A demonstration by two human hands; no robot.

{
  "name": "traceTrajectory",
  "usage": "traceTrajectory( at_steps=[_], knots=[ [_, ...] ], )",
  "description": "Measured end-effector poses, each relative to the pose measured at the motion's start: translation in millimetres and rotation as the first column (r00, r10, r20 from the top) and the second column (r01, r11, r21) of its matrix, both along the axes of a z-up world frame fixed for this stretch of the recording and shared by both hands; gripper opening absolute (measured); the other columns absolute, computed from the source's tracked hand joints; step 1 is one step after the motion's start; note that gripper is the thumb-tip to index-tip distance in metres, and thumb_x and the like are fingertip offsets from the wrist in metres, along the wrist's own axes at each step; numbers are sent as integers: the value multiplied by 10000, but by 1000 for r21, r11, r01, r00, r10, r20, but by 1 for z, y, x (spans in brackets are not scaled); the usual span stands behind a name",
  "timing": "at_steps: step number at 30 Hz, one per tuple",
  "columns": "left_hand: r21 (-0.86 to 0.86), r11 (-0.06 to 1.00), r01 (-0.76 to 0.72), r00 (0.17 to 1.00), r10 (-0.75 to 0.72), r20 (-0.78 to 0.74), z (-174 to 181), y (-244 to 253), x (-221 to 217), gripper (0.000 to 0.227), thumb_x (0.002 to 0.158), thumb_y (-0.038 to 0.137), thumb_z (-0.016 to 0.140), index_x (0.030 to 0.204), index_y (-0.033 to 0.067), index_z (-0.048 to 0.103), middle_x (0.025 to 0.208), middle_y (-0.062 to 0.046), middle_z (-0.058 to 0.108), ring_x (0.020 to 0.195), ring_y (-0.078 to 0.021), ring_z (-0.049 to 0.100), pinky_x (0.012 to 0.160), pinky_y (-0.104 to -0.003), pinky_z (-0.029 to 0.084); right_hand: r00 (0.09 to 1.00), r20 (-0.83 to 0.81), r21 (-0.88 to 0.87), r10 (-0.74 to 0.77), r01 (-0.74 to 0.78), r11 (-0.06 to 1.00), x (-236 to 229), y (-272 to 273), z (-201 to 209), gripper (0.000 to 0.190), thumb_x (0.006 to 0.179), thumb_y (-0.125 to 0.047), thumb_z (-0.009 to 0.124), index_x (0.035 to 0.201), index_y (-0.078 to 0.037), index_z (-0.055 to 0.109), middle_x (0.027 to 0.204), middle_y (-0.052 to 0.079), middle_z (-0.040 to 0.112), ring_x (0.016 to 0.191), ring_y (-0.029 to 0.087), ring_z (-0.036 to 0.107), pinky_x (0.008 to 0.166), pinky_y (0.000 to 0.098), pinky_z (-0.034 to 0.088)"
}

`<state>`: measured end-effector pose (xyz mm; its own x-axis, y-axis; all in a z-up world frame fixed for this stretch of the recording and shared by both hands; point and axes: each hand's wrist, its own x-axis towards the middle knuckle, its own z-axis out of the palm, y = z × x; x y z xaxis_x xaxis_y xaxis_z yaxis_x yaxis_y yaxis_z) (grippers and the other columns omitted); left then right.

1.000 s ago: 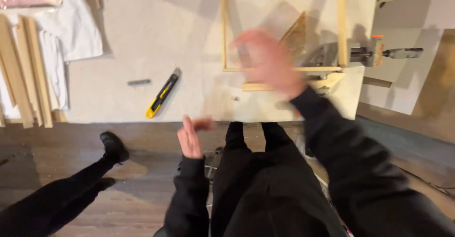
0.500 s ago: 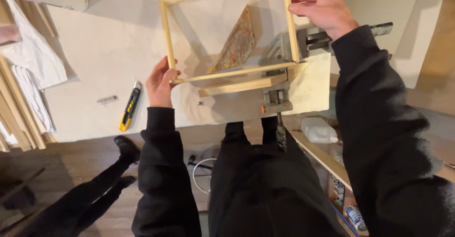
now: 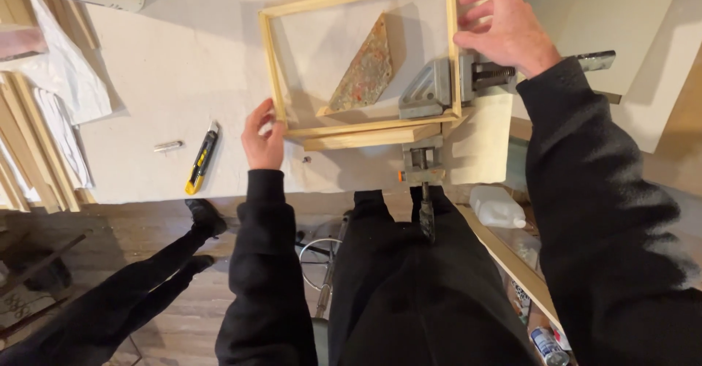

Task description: The person fits wooden frame moulding pieces together at a corner, aligns the joint against a triangular corner guide, and tightens a screw clamp to hold the frame corner. They then tap the joint with a hammer and use a utility knife on the wood edge while continuing to adjust and re-clamp the frame.

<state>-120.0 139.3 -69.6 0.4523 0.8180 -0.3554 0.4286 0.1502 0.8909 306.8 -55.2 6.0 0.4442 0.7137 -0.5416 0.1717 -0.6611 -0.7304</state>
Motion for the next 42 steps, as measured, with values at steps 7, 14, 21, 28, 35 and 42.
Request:
traceTrajectory(
  at_steps=[7, 14, 21, 28, 35, 42],
  knots=[
    [390, 876, 283, 959, -266, -97, 48, -37, 110, 484, 954, 60, 695, 1423, 115, 589, 1289, -90, 700, 1094, -211, 689, 922, -355, 568, 979, 192, -27, 74, -71, 997, 5, 3, -10, 491, 960, -229, 787, 1355, -22, 582, 1141, 156, 723, 963, 234, 723, 828, 390, 590],
    [7, 911, 412, 908, -412, 76, 3, -29, 155, 473, 974, -17, 594, 1435, 88, 629, 1146, -89, 748, 870, -109, 664, 795, -284, 574, 993, -32, 26, -113, 114, 993, 10, 5, -26, 481, 935, -156, 750, 1360, -44, 555, 1072, 136, 734, 844, 175, 758, 720, 286, 651],
    [-208, 840, 501, 852, -436, 288, 44, -67, 193, 506, 954, -8, 618, 1448, 96, 577, 1144, -52, 704, 930, -79, 668, 832, -245, 583, 981, -92, 79, -171, 179, 981, 11, 0, -32, 433, 964, -137, 750, 1335, -18, 561, 1027, 107, 739, 797, 172, 756, 690, 298, 642],
    [-211, 835, 509, 861, -486, 154, 58, -78, 202, 496, 951, 27, 639, 1442, 89, 607, 1138, -73, 714, 932, -95, 637, 802, -244, 555, 987, -68, 114, -146, 154, 981, 11, -3, -32, 406, 983, -119, 728, 1335, -15, 554, 1001, 112, 744, 779, 163, 756, 670, 294, 643],
    [-145, 813, 564, 823, -567, 26, 52, -73, 209, 486, 934, 74, 643, 1419, 91, 616, 1097, -72, 737, 778, -104, 697, 719, -270, 606, 986, -61, 131, -153, 160, 978, 13, -3, -29, 403, 973, -107, 707, 1335, -17, 554, 1023, 100, 753, 809, 159, 764, 706, 297, 648],
    [-139, 819, 557, 825, -565, -23, 66, -82, 203, 476, 914, 83, 626, 1389, 99, 621, 1028, -78, 723, 725, -127, 704, 655, -282, 592, 966, 254, 263, -47, -22, 965, 4, -12, -16, 384, 967, -143, 784, 1272, 7, 604, 1027, 128, 755, 875, 212, 753, 785, 337, 599]
  ],
)
